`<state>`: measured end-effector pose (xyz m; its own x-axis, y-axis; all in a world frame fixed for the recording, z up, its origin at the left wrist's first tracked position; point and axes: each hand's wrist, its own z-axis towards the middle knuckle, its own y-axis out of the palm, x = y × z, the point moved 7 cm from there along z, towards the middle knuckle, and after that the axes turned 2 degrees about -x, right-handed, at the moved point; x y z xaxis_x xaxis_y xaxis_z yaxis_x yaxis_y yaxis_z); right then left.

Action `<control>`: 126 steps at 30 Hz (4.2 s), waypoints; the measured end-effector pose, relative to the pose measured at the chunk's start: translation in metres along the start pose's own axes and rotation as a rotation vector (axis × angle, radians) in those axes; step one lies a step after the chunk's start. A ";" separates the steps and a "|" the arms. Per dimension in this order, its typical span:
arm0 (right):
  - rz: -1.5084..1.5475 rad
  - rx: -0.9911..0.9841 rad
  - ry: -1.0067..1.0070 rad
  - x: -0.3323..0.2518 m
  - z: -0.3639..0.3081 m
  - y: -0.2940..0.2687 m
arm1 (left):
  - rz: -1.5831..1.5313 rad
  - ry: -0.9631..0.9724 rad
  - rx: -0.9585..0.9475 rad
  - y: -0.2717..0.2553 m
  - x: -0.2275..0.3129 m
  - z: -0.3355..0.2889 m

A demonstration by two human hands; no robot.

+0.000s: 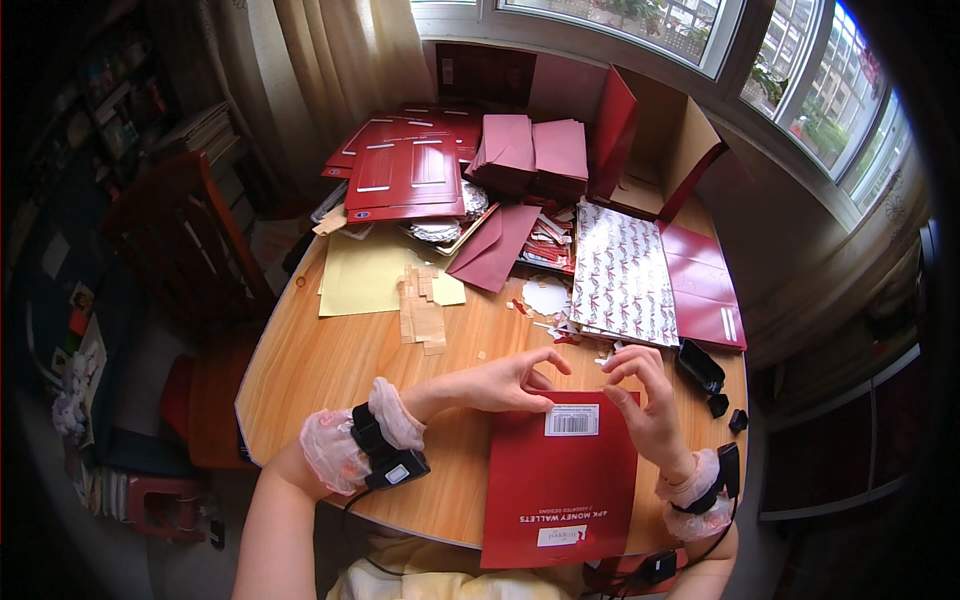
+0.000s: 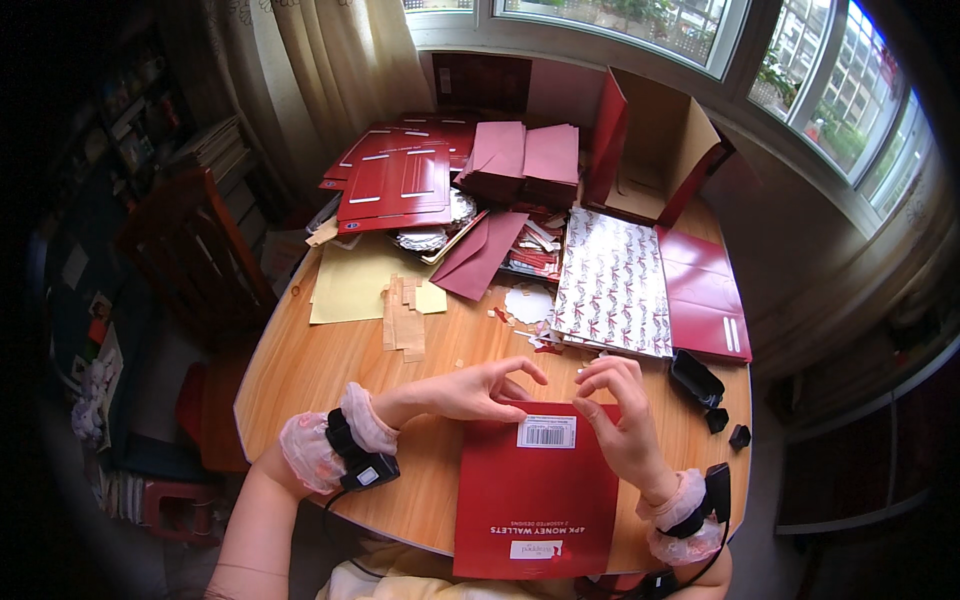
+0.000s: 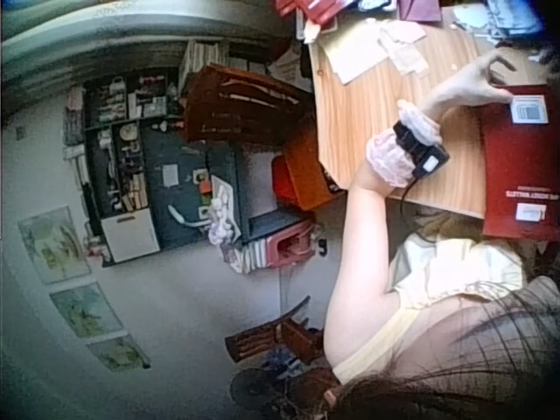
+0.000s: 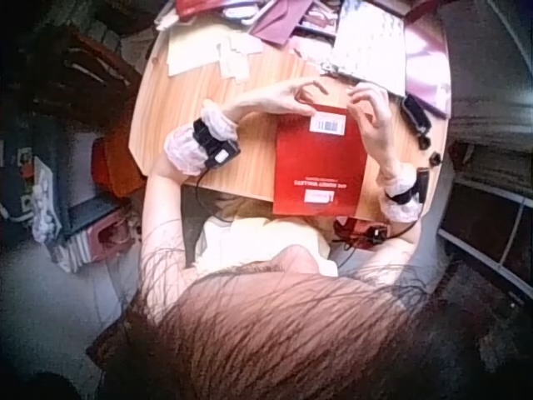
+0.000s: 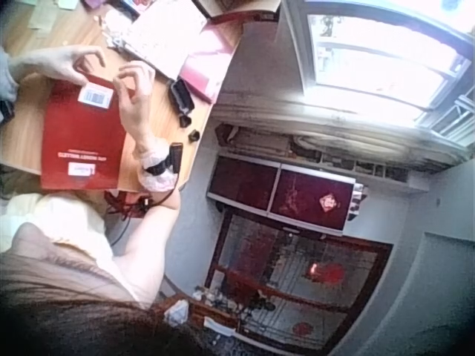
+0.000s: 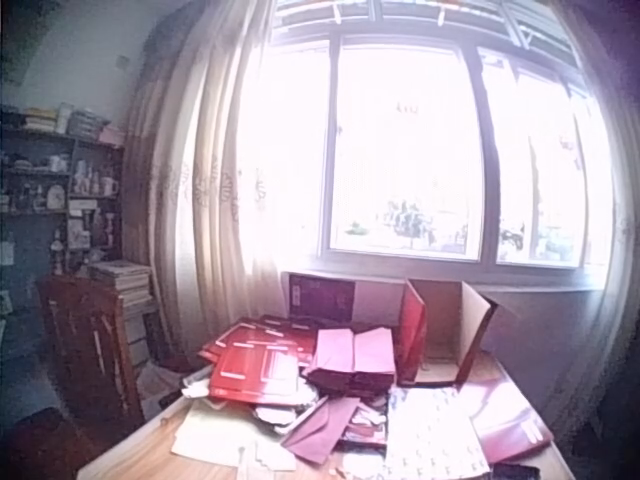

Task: Assembling or folding red cardboard wallet-style gift items.

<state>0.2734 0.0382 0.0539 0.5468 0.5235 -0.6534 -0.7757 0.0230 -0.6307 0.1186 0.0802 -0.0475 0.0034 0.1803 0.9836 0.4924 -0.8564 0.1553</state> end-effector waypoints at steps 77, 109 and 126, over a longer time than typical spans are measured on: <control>-0.135 -0.561 0.137 0.026 0.029 0.036 | -0.079 -0.042 0.172 -0.005 -0.002 0.005; -0.156 -0.600 0.039 -0.011 0.033 0.026 | 0.063 0.119 0.189 -0.010 0.002 0.007; -0.109 -0.736 -0.045 -0.015 0.029 0.024 | 0.086 0.128 0.182 -0.008 0.003 0.007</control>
<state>0.2371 0.0550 0.0605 0.5828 0.5857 -0.5632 -0.2976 -0.4911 -0.8187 0.1204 0.0908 -0.0463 -0.0527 0.0374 0.9979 0.6438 -0.7626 0.0626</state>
